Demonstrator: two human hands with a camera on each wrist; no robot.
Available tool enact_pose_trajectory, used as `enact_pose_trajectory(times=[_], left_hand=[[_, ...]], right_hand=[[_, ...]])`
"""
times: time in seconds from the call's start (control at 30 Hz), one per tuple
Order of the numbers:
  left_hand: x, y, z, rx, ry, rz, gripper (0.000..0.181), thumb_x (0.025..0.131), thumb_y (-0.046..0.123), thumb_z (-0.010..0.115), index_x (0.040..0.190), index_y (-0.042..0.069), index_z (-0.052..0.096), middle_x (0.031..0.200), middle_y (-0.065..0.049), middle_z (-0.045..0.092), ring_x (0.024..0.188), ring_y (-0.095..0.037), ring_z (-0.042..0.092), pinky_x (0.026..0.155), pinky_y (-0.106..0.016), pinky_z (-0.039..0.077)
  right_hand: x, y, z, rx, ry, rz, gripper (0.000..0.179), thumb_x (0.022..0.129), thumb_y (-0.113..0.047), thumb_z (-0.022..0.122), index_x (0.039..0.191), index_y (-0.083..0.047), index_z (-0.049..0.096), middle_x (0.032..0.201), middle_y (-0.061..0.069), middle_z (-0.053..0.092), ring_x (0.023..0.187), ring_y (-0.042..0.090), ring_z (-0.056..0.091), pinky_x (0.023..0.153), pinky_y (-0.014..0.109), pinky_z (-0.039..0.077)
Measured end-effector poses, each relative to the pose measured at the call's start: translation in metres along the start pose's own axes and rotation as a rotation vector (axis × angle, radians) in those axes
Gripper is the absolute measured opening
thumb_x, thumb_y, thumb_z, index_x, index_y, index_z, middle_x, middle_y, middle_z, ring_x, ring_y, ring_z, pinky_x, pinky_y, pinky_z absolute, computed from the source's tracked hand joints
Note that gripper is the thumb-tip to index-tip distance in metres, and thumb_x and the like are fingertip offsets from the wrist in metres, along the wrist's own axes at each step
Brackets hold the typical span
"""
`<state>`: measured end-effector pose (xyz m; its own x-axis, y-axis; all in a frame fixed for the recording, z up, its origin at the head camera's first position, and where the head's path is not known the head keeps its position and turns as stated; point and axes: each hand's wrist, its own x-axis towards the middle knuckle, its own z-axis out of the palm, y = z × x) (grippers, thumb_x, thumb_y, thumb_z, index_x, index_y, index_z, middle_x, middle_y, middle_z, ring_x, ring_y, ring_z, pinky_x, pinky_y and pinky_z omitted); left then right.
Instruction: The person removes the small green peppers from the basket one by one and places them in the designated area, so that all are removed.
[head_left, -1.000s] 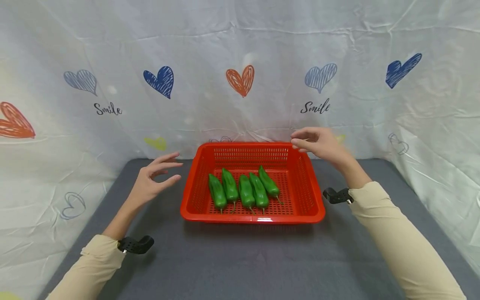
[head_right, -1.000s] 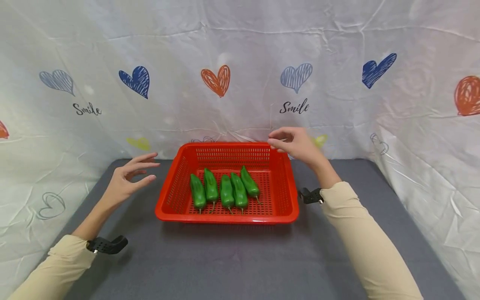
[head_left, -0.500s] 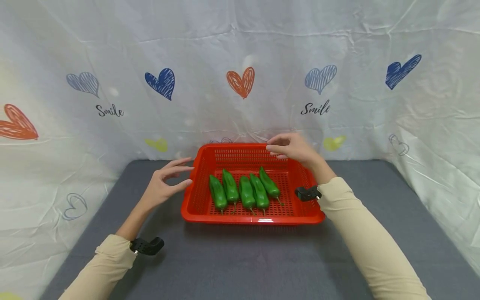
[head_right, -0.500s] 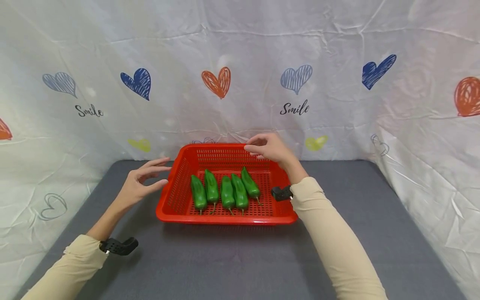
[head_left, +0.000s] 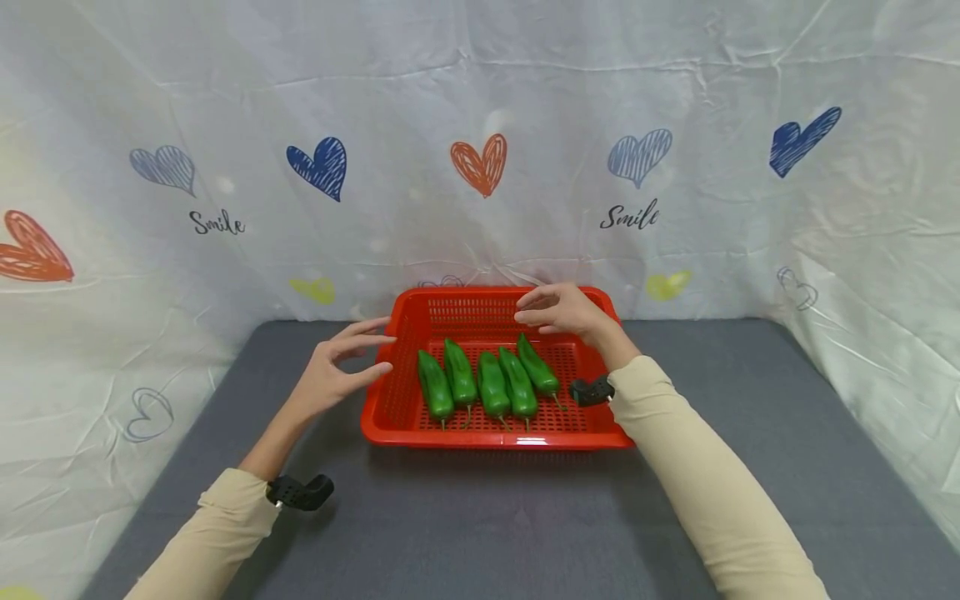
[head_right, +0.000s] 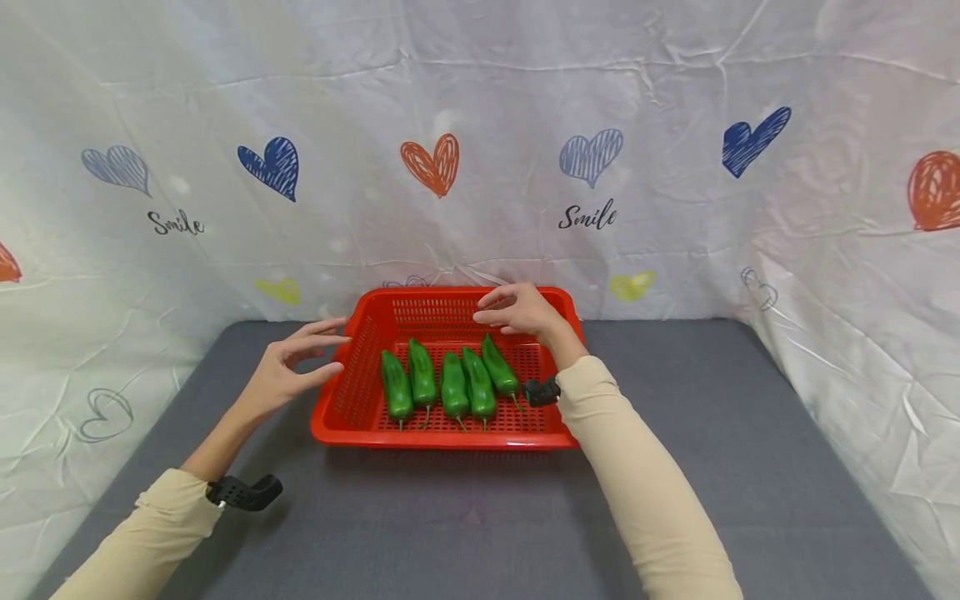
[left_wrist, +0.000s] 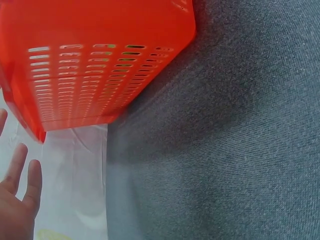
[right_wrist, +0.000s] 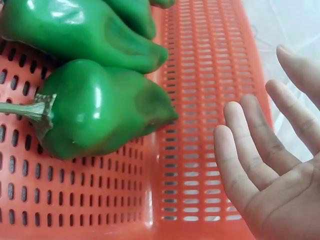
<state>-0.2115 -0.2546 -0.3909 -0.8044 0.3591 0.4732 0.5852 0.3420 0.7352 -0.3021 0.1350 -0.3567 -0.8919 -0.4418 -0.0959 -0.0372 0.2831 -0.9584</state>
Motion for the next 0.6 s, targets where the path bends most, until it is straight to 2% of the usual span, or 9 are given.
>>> enact_pose_trajectory(times=[0.17, 0.27, 0.43, 0.6], left_hand=[[-0.001, -0.002, 0.002, -0.005, -0.004, 0.0, 0.039, 0.087, -0.005, 0.077, 0.125, -0.001, 0.071, 0.146, -0.014, 0.053, 0.133, -0.031, 0.046, 0.094, -0.048, 0.042], [-0.002, -0.003, 0.004, -0.011, -0.003, 0.001, 0.04, 0.086, -0.006, 0.077, 0.125, -0.002, 0.07, 0.147, -0.016, 0.052, 0.133, -0.034, 0.046, 0.094, -0.05, 0.042], [-0.002, -0.005, 0.006, -0.022, -0.008, 0.011, 0.041, 0.085, -0.007, 0.077, 0.125, -0.004, 0.069, 0.147, -0.018, 0.051, 0.134, -0.037, 0.044, 0.092, -0.061, 0.039], [-0.002, -0.006, 0.007, -0.025, -0.014, -0.001, 0.04, 0.087, -0.005, 0.077, 0.126, -0.002, 0.069, 0.148, -0.014, 0.051, 0.135, -0.031, 0.044, 0.093, -0.06, 0.04]], right_hand=[[0.002, 0.003, 0.003, -0.012, 0.008, 0.018, 0.045, 0.092, -0.012, 0.078, 0.13, 0.008, 0.062, 0.125, 0.02, 0.065, 0.119, 0.034, 0.059, 0.098, 0.052, 0.047], [0.005, 0.005, 0.005, -0.008, 0.009, 0.025, 0.046, 0.092, -0.012, 0.078, 0.131, 0.007, 0.063, 0.125, 0.02, 0.066, 0.119, 0.033, 0.059, 0.099, 0.053, 0.045], [0.009, 0.007, 0.009, 0.017, 0.017, 0.055, 0.048, 0.091, -0.014, 0.08, 0.132, 0.005, 0.063, 0.126, 0.018, 0.066, 0.12, 0.032, 0.058, 0.1, 0.053, 0.045], [0.011, 0.011, 0.012, 0.026, 0.053, 0.087, 0.048, 0.09, -0.018, 0.081, 0.131, 0.002, 0.065, 0.125, 0.014, 0.066, 0.117, 0.03, 0.059, 0.099, 0.052, 0.046]])
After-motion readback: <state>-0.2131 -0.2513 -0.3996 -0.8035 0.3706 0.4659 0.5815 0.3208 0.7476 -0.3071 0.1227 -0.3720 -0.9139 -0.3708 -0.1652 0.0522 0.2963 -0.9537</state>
